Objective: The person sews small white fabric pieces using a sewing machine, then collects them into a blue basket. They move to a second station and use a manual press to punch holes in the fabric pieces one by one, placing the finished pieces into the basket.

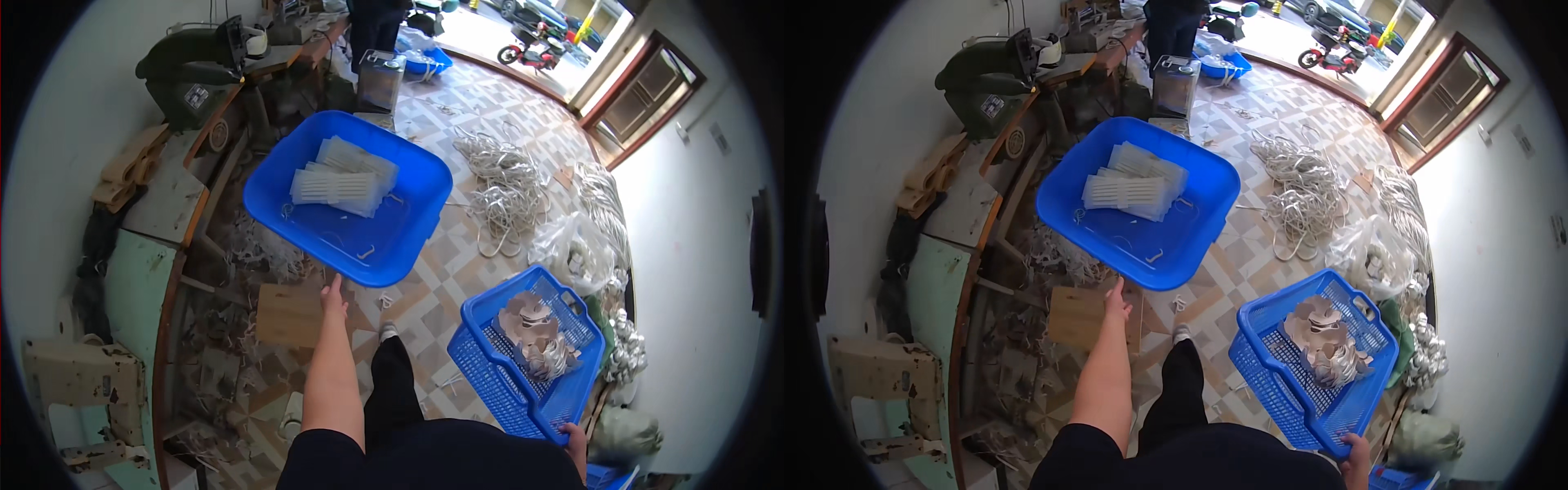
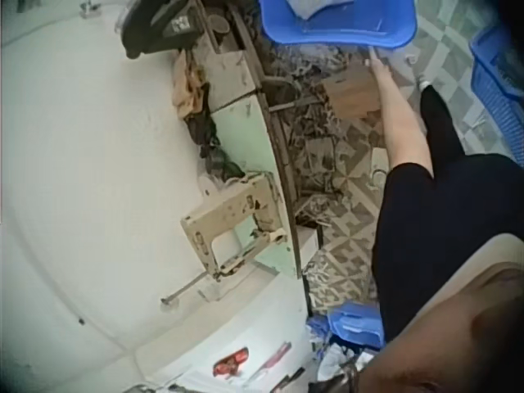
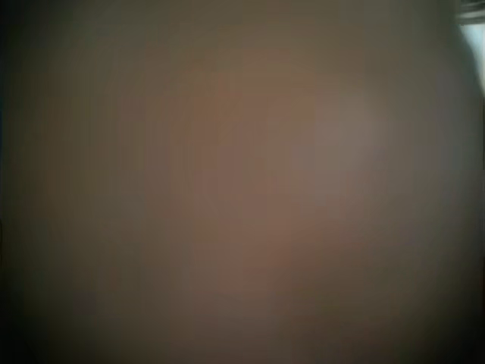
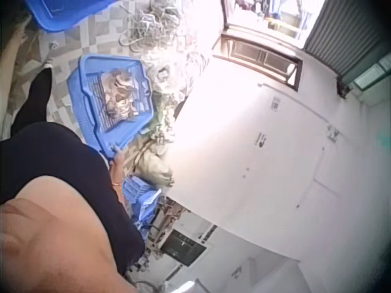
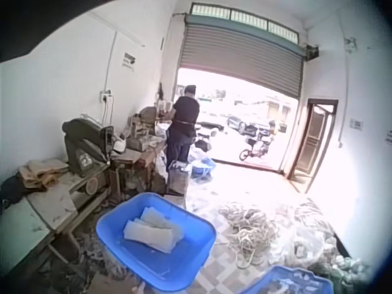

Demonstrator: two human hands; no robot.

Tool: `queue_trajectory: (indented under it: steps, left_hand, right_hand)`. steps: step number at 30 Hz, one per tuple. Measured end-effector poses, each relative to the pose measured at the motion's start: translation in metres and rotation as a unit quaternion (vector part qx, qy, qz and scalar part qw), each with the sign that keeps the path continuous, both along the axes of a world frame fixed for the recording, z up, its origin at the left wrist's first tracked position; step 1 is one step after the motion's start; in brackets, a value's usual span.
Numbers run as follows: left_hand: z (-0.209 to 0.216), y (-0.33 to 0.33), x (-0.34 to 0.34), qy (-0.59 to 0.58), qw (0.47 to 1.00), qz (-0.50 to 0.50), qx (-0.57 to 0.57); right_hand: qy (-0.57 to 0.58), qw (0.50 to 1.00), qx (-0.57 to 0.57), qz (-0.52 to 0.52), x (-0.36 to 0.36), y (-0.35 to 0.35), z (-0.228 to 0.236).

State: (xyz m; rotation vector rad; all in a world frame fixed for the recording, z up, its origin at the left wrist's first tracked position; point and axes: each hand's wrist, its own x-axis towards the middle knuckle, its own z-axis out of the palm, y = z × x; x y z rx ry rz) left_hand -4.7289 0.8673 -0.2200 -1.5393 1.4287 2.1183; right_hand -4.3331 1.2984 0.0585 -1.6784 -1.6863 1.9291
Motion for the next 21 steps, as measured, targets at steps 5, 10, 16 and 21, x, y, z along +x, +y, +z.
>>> queue_trajectory:
  steps: [5,10,16,21]
  left_hand:
    - [-0.020,0.022,-0.073,0.064,0.987,0.145,0.015]
    - [-0.018,0.013,-0.062,0.116,0.985,0.125,-0.003]
    - [0.034,-0.011,0.012,0.153,0.976,0.152,-0.020]
    - [0.077,-0.003,0.147,0.145,0.961,0.231,-0.038]
  right_hand:
    - [-0.025,0.995,-0.087,-0.041,-0.121,0.035,-0.008]
    - [-0.038,0.988,-0.149,-0.020,-0.221,0.054,0.002]
    - [-0.065,0.983,-0.162,0.054,-0.319,0.086,0.023]
    - [-0.014,0.973,-0.215,0.080,-0.389,0.120,0.008]
